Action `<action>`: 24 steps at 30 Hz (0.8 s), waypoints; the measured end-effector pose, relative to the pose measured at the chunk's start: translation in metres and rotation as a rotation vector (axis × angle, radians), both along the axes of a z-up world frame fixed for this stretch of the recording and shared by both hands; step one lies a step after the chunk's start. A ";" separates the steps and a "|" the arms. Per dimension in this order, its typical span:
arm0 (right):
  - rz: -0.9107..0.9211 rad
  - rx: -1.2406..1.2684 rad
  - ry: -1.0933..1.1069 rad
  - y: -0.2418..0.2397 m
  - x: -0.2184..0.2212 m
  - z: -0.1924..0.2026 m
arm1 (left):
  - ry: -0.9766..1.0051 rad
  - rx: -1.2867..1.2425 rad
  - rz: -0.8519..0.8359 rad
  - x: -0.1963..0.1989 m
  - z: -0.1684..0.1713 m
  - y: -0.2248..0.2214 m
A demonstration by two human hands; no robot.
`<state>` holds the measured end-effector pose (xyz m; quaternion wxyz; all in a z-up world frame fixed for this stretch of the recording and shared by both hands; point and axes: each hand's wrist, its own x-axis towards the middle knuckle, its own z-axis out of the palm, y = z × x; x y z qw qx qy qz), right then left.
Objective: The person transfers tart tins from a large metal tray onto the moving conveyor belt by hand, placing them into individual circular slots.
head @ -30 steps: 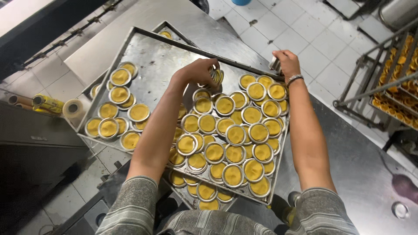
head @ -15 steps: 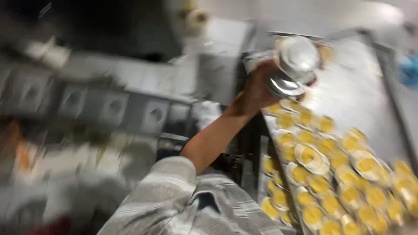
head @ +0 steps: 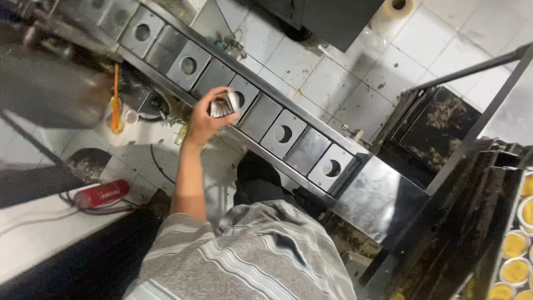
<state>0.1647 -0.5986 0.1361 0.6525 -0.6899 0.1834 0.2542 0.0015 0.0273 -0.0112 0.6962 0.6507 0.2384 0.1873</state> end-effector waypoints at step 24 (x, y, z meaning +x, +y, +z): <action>1.115 -0.885 -0.908 0.540 -0.063 -0.285 | 0.629 0.810 -0.063 0.006 -0.138 0.207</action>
